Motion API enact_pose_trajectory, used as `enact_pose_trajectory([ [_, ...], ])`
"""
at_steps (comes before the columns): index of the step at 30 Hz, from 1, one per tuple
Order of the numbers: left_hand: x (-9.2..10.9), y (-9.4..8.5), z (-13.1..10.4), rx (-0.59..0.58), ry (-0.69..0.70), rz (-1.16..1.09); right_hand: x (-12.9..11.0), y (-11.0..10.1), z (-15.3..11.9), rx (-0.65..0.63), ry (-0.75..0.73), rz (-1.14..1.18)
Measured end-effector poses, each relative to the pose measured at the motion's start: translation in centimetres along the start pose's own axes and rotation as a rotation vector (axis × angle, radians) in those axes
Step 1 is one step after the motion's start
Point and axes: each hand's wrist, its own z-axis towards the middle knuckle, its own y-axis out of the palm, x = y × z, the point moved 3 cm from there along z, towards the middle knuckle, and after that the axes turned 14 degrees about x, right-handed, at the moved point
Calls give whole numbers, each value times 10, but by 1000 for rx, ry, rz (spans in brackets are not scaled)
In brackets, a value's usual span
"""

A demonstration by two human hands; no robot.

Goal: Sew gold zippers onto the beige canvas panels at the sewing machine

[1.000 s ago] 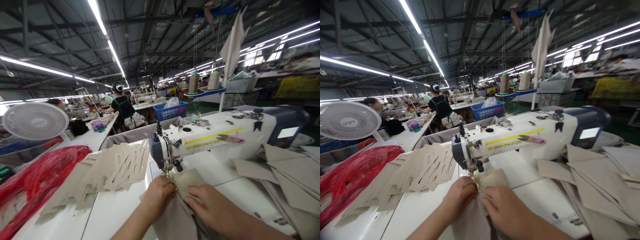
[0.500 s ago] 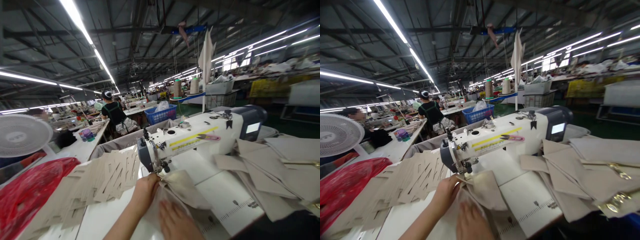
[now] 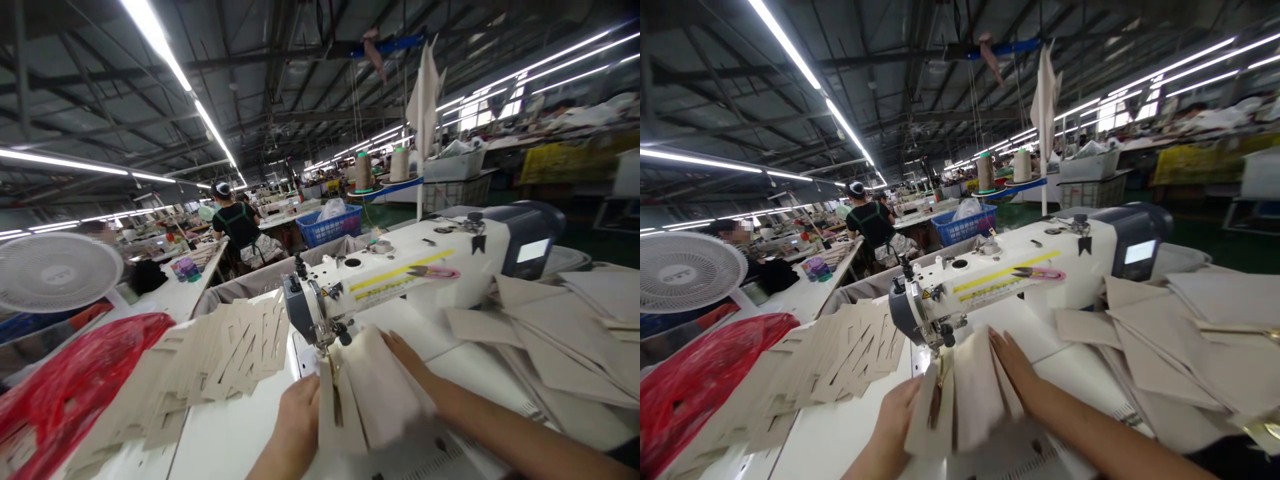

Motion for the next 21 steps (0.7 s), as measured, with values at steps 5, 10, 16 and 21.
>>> enact_pose_trajectory([
  [5, 4, 3, -6, -153, -58, -67, 38, 13, -11, -3, -100, -100],
  [10, -2, 26, -7, -176, -244, 39, 30, 3, -8, 23, -39, -4],
  [16, -1, 37, -14, -58, -184, 114, -4, -43, 24, 37, 302, 102],
  [21, -1, 32, -8, -99, -232, 73, -8, -37, 40, 17, 112, -438],
])
